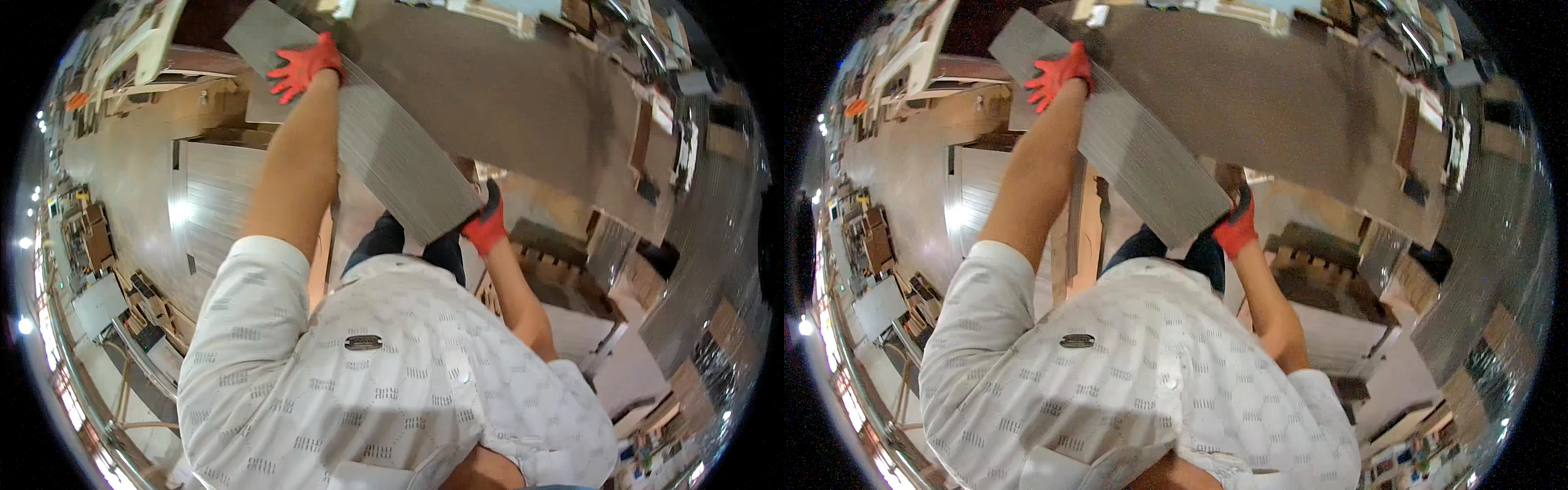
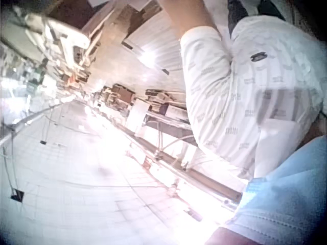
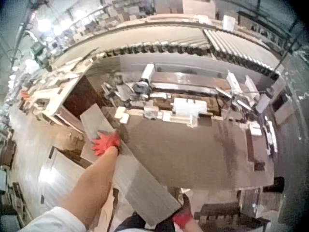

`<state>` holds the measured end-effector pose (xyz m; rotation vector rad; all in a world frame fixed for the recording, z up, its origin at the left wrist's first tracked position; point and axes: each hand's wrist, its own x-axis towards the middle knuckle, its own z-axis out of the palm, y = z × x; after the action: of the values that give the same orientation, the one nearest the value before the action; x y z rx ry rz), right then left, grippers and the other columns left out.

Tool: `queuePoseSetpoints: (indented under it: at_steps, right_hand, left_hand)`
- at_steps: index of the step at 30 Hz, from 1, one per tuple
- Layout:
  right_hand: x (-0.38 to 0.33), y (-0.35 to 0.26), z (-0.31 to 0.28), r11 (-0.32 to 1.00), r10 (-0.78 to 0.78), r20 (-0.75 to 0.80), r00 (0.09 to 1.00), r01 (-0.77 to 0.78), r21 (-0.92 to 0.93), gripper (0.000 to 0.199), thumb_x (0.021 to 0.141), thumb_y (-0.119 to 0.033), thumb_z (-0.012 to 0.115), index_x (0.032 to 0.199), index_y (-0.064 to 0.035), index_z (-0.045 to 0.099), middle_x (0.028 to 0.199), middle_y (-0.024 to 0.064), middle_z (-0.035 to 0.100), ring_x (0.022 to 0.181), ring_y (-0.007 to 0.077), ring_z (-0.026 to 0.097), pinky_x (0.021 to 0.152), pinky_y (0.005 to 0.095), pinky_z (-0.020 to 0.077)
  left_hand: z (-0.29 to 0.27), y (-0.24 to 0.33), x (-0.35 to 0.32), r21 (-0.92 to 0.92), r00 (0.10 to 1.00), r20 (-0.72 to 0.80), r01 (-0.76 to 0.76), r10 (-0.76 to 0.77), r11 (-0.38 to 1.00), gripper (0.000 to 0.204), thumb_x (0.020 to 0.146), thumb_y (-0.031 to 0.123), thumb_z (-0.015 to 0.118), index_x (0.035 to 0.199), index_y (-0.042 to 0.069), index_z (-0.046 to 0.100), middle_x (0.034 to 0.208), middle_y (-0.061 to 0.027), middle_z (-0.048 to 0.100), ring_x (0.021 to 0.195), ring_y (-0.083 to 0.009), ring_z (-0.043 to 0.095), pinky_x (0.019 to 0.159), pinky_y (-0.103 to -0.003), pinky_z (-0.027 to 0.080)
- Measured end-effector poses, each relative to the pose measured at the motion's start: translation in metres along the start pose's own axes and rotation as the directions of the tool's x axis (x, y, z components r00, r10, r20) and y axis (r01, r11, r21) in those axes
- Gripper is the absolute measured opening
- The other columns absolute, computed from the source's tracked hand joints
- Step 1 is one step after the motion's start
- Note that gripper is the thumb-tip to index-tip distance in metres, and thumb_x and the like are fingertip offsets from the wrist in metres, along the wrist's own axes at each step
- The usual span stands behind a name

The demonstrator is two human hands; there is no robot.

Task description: The person picks up wood panels one by one from a stack and feeds them into a woodworking machine, then moves the processed panels to another stack.

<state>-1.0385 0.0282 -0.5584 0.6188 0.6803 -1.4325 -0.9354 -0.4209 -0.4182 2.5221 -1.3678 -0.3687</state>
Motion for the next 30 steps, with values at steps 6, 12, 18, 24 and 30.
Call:
queuePoseSetpoints:
  at_steps: [6,12,18,24,30]
  right_hand:
    - [-0.052,0.006,-0.003,0.856,0.228,0.217,0.949,-0.089,-0.510,0.097,0.099,-0.077,0.042,0.168,-0.0109,0.028,0.172,0.0166,0.033,0.157,0.0372,0.031,0.129,0.0572,0.0208]
    - [-0.074,0.005,0.057,0.877,0.454,0.329,0.828,-0.481,-0.001,0.112,0.089,-0.089,0.045,0.169,-0.0136,0.026,0.173,0.0177,0.029,0.155,0.0453,0.029,0.124,0.0672,0.0256]
    - [-0.072,0.014,0.060,0.893,0.448,0.304,0.841,-0.408,-0.190,0.104,0.090,-0.086,0.045,0.165,-0.0149,0.033,0.171,0.0158,0.035,0.152,0.0429,0.034,0.121,0.0670,0.0286]
    - [-0.083,0.016,0.090,0.887,0.308,0.273,0.912,-0.171,-0.428,0.097,0.090,-0.084,0.045,0.160,-0.0173,0.040,0.167,0.0156,0.041,0.149,0.0423,0.038,0.117,0.0687,0.0309]
    - [-0.084,0.016,0.087,0.834,0.221,0.265,0.939,-0.041,-0.551,0.093,0.090,-0.082,0.046,0.157,-0.0183,0.044,0.165,0.0155,0.044,0.147,0.0415,0.041,0.115,0.0686,0.0323]
  left_hand:
    - [-0.014,0.013,0.009,-0.031,0.991,0.077,0.115,-0.113,0.993,0.123,0.070,0.068,0.081,0.171,0.029,0.021,0.176,-0.0294,0.009,0.158,-0.0595,0.009,0.122,-0.077,0.005]
    - [-0.019,0.020,0.024,0.006,0.957,0.160,0.245,-0.243,0.970,0.138,0.062,0.074,0.086,0.171,0.034,0.013,0.177,-0.0282,0.005,0.159,-0.0580,0.009,0.122,-0.077,0.008]
    - [-0.021,0.024,0.027,0.024,0.954,0.192,0.229,-0.229,0.973,0.143,0.058,0.079,0.087,0.172,0.037,0.011,0.177,-0.0270,0.002,0.159,-0.0578,0.009,0.122,-0.078,0.010]
    - [0.002,0.030,0.064,0.065,0.911,0.209,0.349,-0.354,0.935,0.150,0.056,0.085,0.085,0.172,0.041,0.000,0.178,-0.0260,-0.002,0.159,-0.0585,0.004,0.123,-0.078,0.009]
    - [0.012,0.044,0.096,0.062,0.898,0.220,0.377,-0.381,0.924,0.153,0.054,0.088,0.084,0.171,0.043,-0.004,0.177,-0.0260,-0.003,0.160,-0.0584,0.000,0.124,-0.075,0.008]
